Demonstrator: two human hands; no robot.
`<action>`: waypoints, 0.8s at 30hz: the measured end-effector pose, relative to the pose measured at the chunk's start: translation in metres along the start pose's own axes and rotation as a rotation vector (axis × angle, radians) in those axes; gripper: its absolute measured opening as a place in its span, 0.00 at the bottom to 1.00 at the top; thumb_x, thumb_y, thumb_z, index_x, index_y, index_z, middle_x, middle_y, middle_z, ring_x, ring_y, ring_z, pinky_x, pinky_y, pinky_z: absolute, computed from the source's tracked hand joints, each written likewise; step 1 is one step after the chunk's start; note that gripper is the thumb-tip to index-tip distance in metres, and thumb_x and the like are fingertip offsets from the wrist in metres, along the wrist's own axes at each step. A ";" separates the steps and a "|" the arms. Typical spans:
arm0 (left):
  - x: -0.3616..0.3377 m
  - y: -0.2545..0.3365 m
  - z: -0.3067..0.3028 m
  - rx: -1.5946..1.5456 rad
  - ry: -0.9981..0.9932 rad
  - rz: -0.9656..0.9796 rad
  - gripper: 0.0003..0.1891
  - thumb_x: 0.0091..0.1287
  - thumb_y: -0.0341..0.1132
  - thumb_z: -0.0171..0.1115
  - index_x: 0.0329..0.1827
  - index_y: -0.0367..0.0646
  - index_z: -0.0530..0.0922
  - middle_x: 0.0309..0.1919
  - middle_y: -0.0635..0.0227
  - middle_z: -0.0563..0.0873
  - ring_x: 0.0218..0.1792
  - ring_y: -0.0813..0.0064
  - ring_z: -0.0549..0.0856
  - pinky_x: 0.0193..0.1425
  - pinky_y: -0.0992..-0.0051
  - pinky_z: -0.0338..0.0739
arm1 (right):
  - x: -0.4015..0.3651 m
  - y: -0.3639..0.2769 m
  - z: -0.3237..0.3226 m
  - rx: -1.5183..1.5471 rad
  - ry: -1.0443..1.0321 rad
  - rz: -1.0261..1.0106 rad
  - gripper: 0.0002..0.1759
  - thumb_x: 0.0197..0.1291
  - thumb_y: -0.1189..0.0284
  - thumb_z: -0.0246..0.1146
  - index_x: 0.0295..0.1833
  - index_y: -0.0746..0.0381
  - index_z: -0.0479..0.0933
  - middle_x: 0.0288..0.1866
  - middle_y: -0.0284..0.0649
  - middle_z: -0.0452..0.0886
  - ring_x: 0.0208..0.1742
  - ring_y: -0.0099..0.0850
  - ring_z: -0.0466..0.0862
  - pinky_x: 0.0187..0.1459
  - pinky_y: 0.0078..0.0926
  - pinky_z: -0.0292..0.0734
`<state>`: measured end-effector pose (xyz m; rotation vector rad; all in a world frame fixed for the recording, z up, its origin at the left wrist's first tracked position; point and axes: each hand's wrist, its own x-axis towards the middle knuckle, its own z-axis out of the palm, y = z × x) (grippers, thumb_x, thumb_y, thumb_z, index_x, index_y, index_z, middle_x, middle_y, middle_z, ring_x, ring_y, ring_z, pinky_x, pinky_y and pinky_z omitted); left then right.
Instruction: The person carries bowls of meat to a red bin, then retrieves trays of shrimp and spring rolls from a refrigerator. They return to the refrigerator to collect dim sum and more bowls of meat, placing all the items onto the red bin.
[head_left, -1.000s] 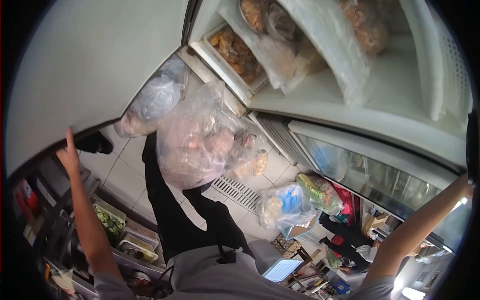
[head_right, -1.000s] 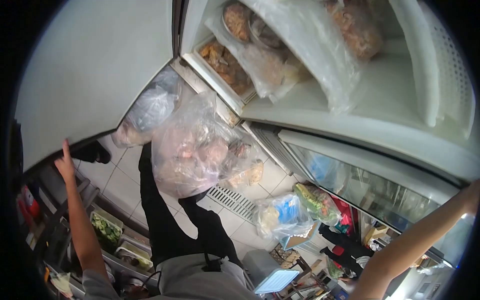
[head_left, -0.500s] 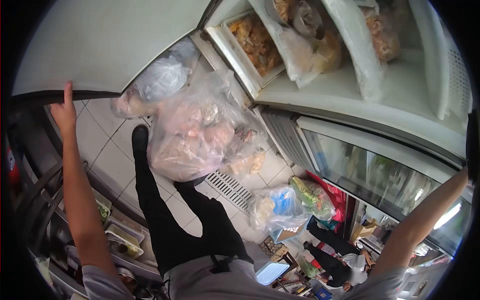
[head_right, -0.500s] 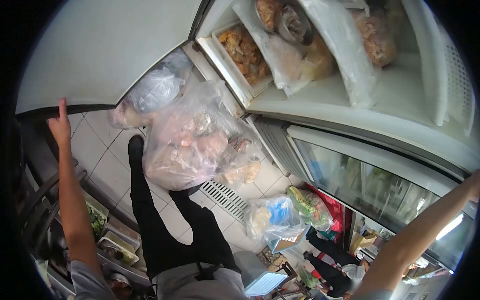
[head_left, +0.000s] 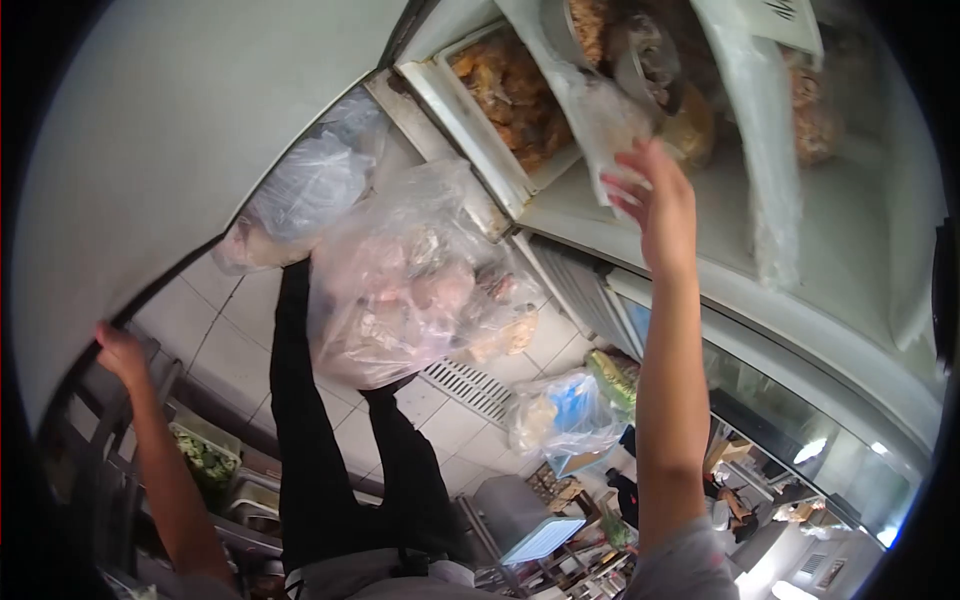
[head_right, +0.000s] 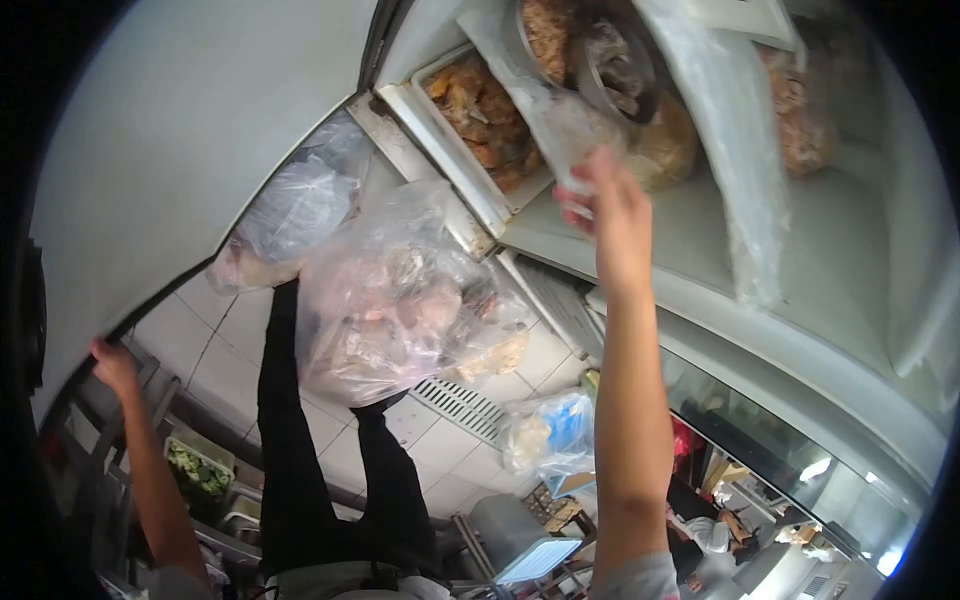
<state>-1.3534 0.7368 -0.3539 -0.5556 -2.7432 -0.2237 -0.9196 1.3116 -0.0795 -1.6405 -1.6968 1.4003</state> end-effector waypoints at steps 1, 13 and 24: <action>-0.005 -0.012 -0.005 0.101 -0.110 -0.083 0.09 0.61 0.35 0.51 0.34 0.38 0.75 0.20 0.50 0.79 0.24 0.47 0.79 0.27 0.56 0.72 | 0.039 0.004 0.008 0.286 0.052 0.104 0.26 0.62 0.55 0.54 0.49 0.69 0.69 0.46 0.48 0.75 0.43 0.36 0.79 0.41 0.28 0.76; -0.007 -0.045 -0.047 0.556 0.140 0.556 0.41 0.57 0.33 0.59 0.58 0.17 0.38 0.42 0.42 0.72 0.38 0.49 0.76 0.43 0.56 0.72 | 0.128 0.041 0.046 1.002 0.433 -0.030 0.16 0.58 0.80 0.46 0.49 0.82 0.61 0.46 0.58 0.71 0.41 0.50 0.80 0.40 0.30 0.86; -0.016 -0.045 -0.033 0.186 0.122 0.267 0.28 0.61 0.39 0.51 0.45 0.23 0.46 0.35 0.46 0.72 0.32 0.52 0.74 0.39 0.59 0.72 | 0.138 0.021 0.057 1.044 0.403 0.087 0.22 0.59 0.72 0.50 0.53 0.75 0.55 0.46 0.55 0.66 0.46 0.51 0.74 0.50 0.48 0.78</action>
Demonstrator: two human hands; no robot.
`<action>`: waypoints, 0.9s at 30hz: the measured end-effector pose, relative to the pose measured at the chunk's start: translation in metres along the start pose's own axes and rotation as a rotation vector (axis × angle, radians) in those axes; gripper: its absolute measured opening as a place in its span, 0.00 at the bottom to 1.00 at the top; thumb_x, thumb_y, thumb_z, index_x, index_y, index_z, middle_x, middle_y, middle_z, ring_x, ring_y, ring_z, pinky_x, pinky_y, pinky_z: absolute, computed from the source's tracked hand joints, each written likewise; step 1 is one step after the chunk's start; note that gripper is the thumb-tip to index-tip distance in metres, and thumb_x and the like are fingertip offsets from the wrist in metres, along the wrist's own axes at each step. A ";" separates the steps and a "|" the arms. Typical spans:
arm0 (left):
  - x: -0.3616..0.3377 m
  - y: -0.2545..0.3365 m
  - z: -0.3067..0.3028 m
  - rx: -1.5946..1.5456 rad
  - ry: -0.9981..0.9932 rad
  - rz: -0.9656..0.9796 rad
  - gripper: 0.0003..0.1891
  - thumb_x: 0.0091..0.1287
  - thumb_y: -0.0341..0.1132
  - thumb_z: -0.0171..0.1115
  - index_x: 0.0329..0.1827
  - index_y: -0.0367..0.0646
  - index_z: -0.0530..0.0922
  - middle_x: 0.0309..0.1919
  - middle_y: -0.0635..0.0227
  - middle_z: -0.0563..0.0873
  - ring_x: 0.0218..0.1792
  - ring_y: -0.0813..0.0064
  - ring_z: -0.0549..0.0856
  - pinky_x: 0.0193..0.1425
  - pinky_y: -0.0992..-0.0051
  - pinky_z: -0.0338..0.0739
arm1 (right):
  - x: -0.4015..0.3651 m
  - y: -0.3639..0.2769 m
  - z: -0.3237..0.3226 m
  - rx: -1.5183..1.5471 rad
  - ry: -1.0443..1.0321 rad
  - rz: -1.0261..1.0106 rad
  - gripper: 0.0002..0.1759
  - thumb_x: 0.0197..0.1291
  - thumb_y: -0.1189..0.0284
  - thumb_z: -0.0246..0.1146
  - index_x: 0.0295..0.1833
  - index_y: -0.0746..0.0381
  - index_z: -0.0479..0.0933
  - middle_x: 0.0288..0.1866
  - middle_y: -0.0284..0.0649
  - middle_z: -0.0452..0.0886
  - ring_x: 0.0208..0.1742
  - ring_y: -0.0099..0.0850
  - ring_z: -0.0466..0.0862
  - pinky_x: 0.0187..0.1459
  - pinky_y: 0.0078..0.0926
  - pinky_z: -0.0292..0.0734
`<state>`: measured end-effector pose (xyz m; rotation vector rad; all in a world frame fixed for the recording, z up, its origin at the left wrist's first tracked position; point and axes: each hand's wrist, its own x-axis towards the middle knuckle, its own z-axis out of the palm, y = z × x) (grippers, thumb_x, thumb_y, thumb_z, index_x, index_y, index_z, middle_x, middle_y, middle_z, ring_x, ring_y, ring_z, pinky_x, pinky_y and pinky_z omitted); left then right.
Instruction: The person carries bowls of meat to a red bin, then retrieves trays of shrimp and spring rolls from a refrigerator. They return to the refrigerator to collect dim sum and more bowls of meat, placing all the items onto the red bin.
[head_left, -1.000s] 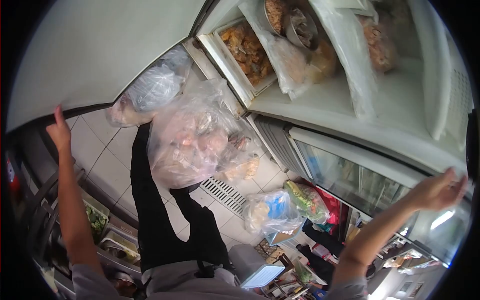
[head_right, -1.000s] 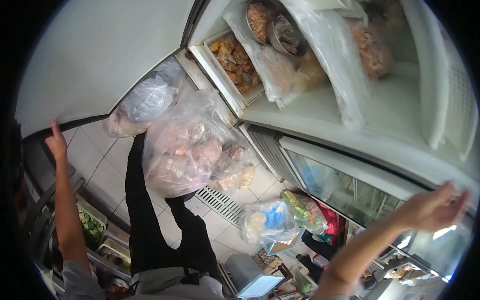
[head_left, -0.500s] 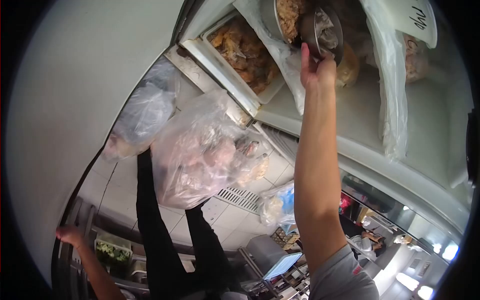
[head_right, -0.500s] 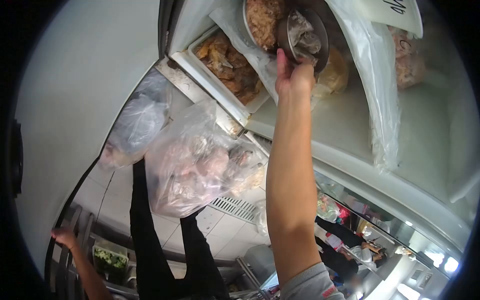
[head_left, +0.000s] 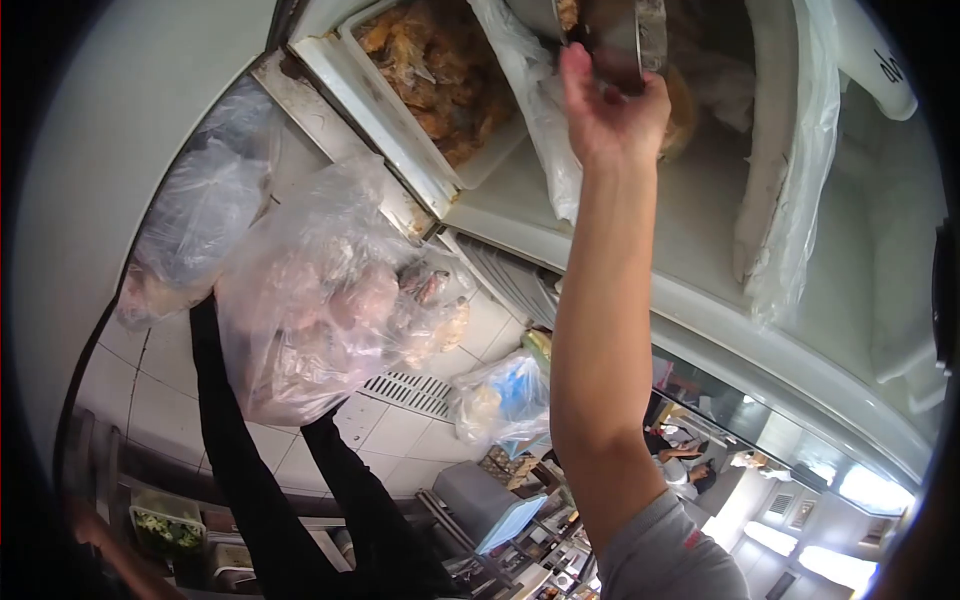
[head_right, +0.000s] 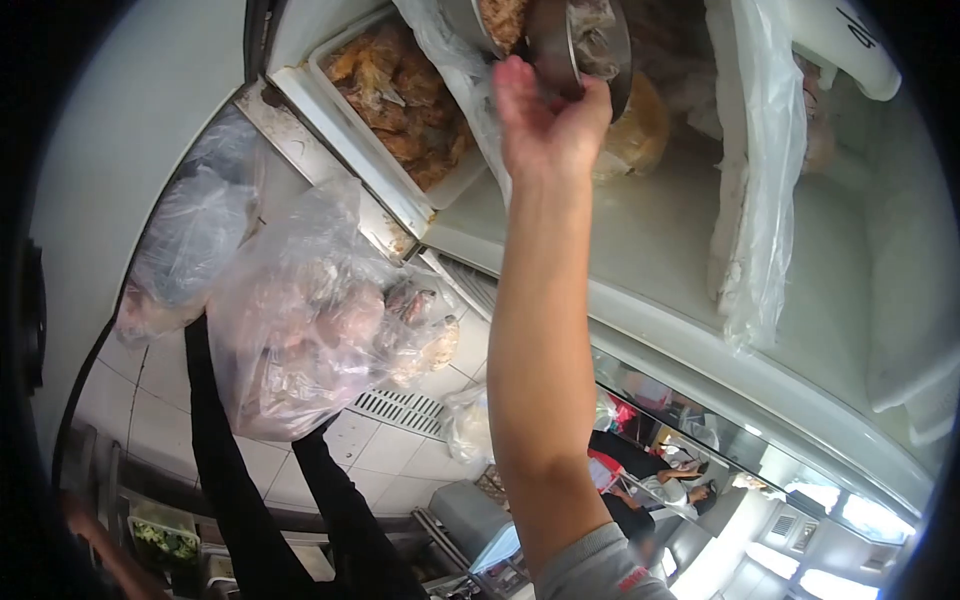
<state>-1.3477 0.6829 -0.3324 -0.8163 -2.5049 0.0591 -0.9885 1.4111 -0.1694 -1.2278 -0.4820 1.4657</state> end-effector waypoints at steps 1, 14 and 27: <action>-0.002 0.002 0.000 -0.019 -0.003 -0.012 0.28 0.62 0.40 0.51 0.44 0.23 0.47 0.34 0.47 0.73 0.32 0.52 0.74 0.39 0.59 0.72 | -0.001 0.001 0.004 0.024 -0.021 0.042 0.27 0.60 0.67 0.48 0.57 0.72 0.48 0.48 0.56 0.63 0.48 0.52 0.71 0.54 0.54 0.73; -0.005 0.033 0.012 -0.342 -0.007 -0.269 0.24 0.67 0.48 0.41 0.29 0.30 0.57 0.26 0.51 0.73 0.26 0.56 0.72 0.34 0.63 0.71 | 0.014 0.029 0.004 0.321 -0.260 0.208 0.24 0.57 0.64 0.46 0.54 0.69 0.59 0.57 0.52 0.59 0.48 0.50 0.67 0.52 0.40 0.75; 0.020 0.082 -0.006 -0.591 -0.129 -0.508 0.39 0.66 0.65 0.24 0.20 0.31 0.60 0.17 0.51 0.66 0.22 0.56 0.64 0.30 0.58 0.67 | -0.047 0.036 -0.023 0.558 -0.314 0.316 0.19 0.43 0.74 0.53 0.42 0.74 0.70 0.48 0.56 0.70 0.59 0.58 0.63 0.49 0.34 0.79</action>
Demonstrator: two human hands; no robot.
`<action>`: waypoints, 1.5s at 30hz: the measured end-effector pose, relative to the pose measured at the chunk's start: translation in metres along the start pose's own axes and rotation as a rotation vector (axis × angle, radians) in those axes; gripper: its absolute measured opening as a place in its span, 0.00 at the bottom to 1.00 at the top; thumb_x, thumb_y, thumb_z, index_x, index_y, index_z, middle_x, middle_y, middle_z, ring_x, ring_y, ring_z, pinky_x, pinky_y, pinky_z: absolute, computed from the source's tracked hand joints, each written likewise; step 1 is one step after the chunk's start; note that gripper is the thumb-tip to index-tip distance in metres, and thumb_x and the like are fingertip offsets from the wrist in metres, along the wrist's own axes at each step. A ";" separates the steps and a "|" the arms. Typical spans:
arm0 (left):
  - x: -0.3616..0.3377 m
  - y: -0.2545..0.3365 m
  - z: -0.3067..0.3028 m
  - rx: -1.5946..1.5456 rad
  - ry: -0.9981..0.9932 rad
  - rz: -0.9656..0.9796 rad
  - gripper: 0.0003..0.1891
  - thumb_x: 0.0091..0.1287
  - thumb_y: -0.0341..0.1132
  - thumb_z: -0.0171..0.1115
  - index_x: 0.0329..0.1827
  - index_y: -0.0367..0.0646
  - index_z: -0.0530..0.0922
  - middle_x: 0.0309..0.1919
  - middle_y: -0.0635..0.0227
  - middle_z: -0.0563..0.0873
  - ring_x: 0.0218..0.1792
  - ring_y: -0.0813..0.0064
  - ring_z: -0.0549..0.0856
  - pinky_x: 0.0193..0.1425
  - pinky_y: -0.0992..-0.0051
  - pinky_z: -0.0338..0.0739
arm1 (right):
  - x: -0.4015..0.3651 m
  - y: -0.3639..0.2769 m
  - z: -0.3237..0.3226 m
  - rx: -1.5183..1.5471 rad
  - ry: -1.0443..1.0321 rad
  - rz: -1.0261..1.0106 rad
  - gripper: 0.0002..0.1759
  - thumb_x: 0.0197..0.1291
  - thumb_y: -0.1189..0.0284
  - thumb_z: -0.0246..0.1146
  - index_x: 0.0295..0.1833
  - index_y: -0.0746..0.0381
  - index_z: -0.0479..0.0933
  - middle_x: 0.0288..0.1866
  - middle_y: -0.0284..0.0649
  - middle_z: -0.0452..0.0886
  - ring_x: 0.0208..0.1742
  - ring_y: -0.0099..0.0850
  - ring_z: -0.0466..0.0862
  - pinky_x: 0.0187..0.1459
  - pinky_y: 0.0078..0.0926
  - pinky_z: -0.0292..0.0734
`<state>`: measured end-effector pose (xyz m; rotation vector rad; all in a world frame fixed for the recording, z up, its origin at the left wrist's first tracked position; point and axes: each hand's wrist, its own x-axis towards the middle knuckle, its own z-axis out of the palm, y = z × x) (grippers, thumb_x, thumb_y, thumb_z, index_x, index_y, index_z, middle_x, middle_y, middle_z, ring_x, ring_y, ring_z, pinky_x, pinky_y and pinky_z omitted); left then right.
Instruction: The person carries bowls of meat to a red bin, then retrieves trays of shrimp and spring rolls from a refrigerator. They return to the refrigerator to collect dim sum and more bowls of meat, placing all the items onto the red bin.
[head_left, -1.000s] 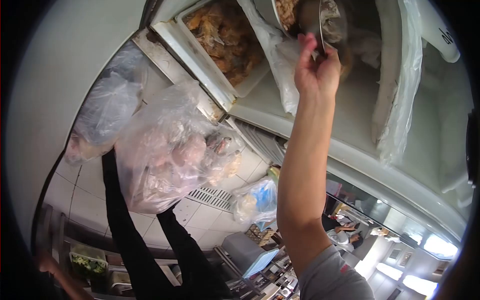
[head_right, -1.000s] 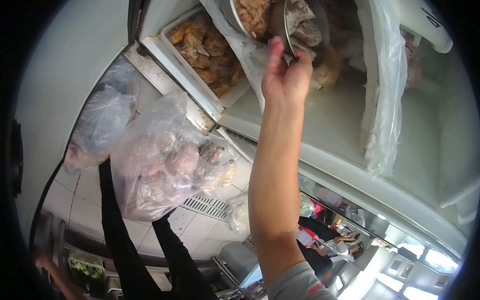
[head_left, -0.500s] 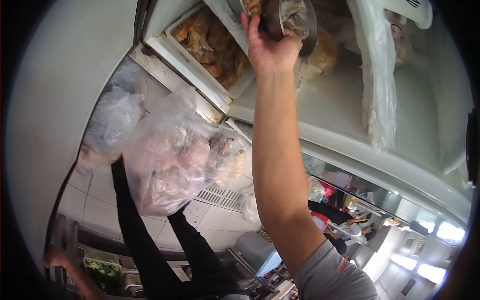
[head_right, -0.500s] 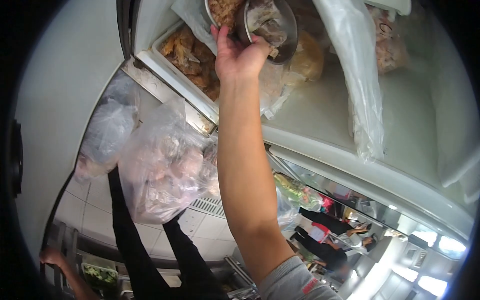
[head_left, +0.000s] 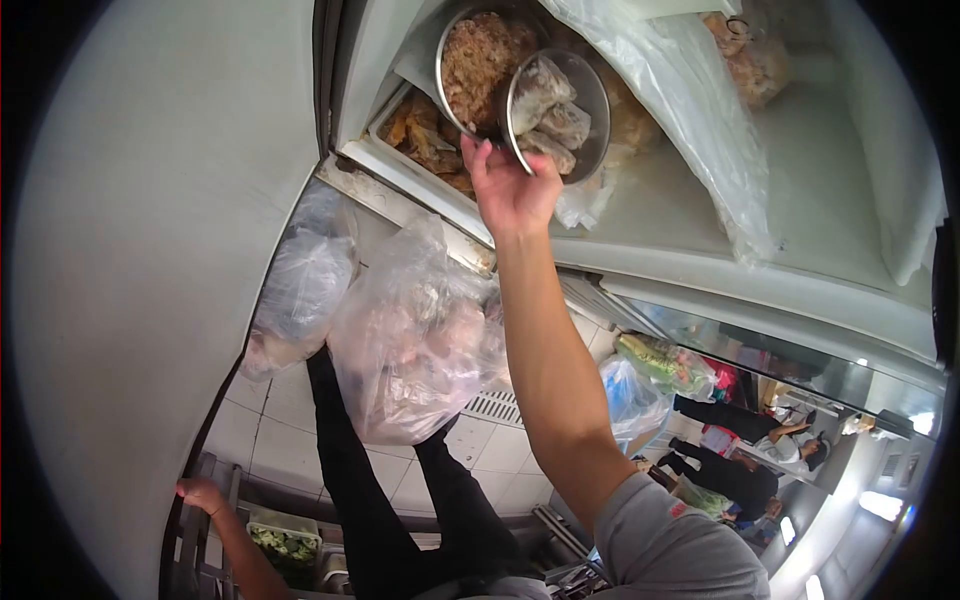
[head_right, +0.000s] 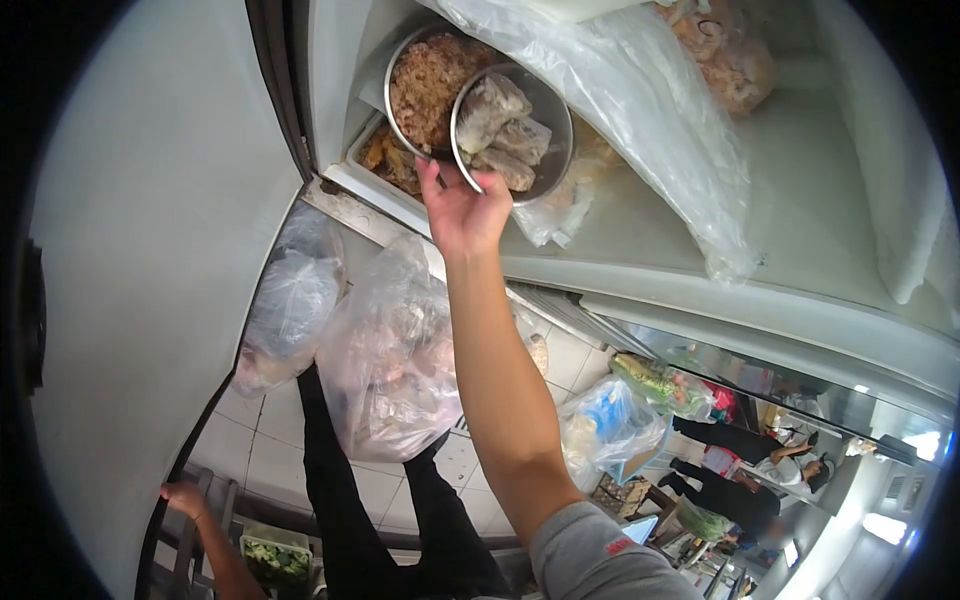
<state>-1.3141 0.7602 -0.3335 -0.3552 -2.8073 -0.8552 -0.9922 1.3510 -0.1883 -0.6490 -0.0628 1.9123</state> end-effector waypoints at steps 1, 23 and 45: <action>0.000 0.012 -0.006 0.006 0.001 0.008 0.39 0.66 0.65 0.24 0.20 0.31 0.60 0.17 0.51 0.66 0.22 0.56 0.64 0.30 0.58 0.67 | -0.010 0.002 -0.006 0.005 -0.022 -0.002 0.20 0.42 0.74 0.53 0.44 0.74 0.70 0.49 0.55 0.70 0.59 0.57 0.63 0.49 0.33 0.78; -0.020 0.081 -0.038 0.565 -0.673 -0.014 0.16 0.68 0.42 0.53 0.44 0.38 0.79 0.36 0.52 0.84 0.32 0.57 0.83 0.36 0.63 0.77 | -0.411 -0.005 -0.088 -0.096 0.455 0.169 0.35 0.43 0.73 0.55 0.61 0.72 0.60 0.54 0.52 0.73 0.54 0.46 0.76 0.43 0.31 0.80; -0.255 0.433 0.123 0.022 -2.802 -0.065 0.24 0.62 0.35 0.55 0.61 0.39 0.65 0.53 0.63 0.75 0.51 0.70 0.77 0.51 0.69 0.74 | -0.443 0.006 -0.109 -0.102 0.891 -0.337 0.27 0.48 0.74 0.56 0.57 0.70 0.65 0.50 0.46 0.75 0.47 0.37 0.78 0.43 0.38 0.78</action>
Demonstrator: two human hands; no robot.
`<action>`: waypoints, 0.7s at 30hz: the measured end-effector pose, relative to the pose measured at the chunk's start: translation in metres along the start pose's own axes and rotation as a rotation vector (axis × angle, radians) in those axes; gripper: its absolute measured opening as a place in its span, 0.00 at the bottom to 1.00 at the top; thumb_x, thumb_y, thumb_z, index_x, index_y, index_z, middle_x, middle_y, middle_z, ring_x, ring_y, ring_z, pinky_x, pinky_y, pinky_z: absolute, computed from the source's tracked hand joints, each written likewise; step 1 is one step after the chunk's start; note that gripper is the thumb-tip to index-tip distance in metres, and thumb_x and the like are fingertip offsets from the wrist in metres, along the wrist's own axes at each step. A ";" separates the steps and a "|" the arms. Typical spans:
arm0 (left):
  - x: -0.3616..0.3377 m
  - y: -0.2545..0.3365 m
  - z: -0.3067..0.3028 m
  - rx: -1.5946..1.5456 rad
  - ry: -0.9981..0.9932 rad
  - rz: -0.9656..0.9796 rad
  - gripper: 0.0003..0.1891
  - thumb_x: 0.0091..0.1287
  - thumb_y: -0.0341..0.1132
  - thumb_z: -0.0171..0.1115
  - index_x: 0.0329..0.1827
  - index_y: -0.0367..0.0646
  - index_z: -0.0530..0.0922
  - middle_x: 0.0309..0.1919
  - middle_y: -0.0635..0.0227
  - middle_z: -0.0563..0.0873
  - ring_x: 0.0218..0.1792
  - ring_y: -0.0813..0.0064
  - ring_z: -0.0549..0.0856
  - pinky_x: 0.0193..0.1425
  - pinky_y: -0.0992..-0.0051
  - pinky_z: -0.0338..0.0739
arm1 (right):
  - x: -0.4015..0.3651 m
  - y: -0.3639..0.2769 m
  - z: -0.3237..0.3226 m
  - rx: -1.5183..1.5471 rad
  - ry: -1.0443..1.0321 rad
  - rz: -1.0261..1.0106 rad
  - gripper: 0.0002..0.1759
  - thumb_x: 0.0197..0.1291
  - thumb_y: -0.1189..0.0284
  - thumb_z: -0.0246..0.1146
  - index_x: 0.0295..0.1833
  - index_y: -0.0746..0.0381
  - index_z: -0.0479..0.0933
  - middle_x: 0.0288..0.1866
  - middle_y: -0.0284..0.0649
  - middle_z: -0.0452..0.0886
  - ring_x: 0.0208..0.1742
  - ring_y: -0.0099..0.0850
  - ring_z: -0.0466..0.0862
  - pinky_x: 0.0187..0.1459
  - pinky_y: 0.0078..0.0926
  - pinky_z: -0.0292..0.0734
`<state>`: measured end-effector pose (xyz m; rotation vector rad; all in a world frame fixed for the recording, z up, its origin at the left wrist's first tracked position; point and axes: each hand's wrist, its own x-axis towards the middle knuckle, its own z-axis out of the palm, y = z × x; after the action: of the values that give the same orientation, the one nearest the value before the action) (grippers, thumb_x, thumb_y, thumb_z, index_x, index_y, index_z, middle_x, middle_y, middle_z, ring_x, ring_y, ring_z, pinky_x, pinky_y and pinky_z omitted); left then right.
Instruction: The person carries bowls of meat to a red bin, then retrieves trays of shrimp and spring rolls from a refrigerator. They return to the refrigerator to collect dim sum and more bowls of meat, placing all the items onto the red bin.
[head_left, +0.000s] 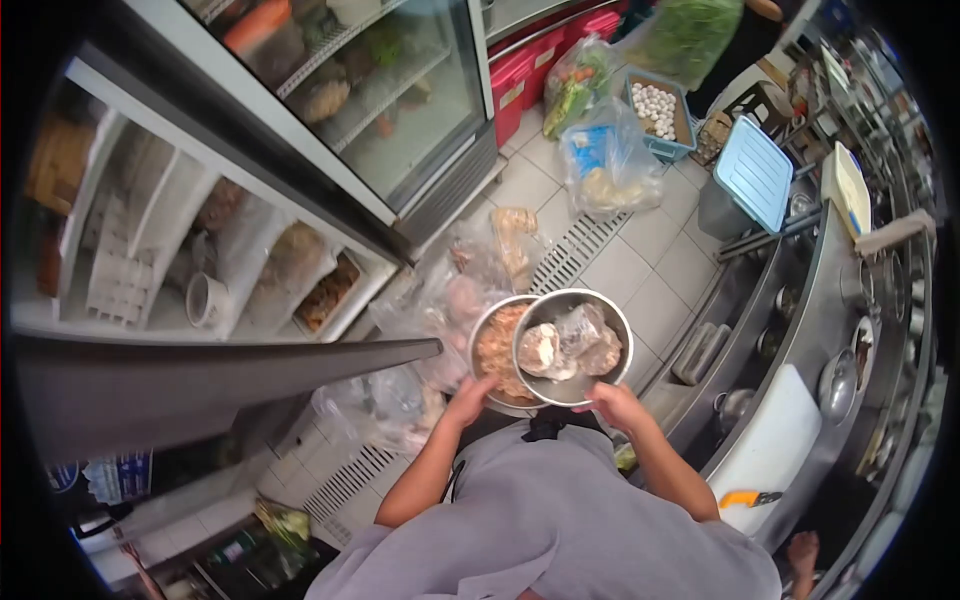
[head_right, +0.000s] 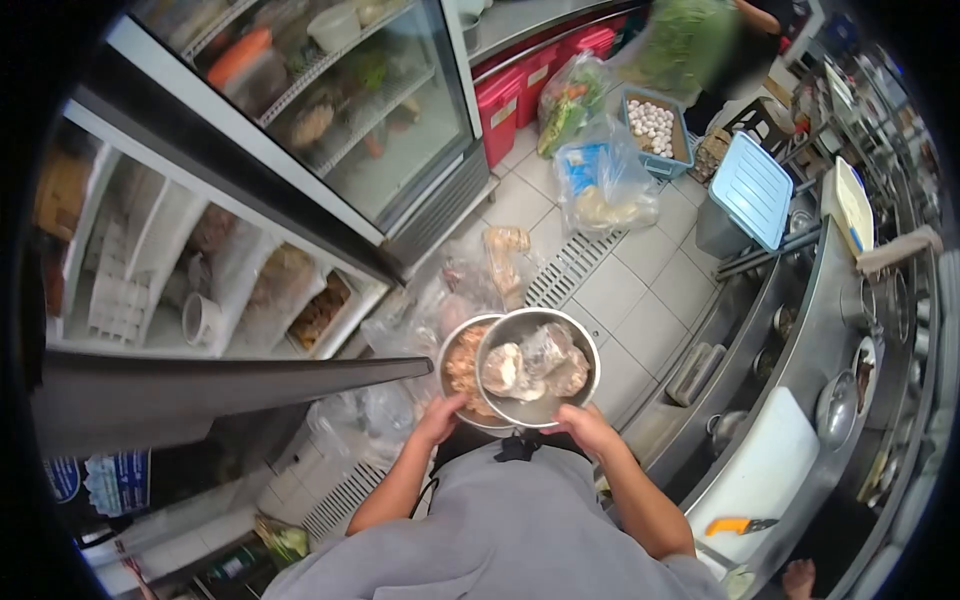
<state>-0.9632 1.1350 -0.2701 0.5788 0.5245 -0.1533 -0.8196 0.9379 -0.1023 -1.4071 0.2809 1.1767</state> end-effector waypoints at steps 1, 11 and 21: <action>0.008 0.016 0.003 -0.010 -0.063 -0.014 0.24 0.61 0.33 0.55 0.60 0.38 0.65 0.52 0.63 0.76 0.51 0.71 0.77 0.49 0.70 0.75 | -0.003 0.000 0.003 -0.040 0.058 -0.033 0.27 0.48 0.74 0.56 0.57 0.70 0.66 0.50 0.46 0.76 0.45 0.37 0.78 0.41 0.35 0.79; 0.005 0.115 -0.069 0.131 -0.365 -0.417 0.20 0.59 0.26 0.52 0.54 0.27 0.68 0.46 0.54 0.79 0.46 0.59 0.81 0.42 0.61 0.83 | -0.009 0.014 0.136 -0.317 0.316 -0.291 0.26 0.54 0.58 0.55 0.51 0.67 0.71 0.41 0.43 0.78 0.34 0.28 0.80 0.34 0.24 0.78; -0.061 0.187 -0.023 0.404 -0.325 -0.419 0.26 0.54 0.25 0.51 0.59 0.37 0.63 0.49 0.57 0.75 0.45 0.63 0.81 0.40 0.66 0.84 | -0.085 0.070 0.179 0.071 0.315 -0.532 0.39 0.58 0.56 0.59 0.67 0.64 0.53 0.57 0.49 0.72 0.46 0.33 0.79 0.49 0.28 0.75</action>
<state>-0.9732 1.3022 -0.1652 0.8126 0.2904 -0.7520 -0.9958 1.0334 -0.0383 -1.4826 0.1492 0.5065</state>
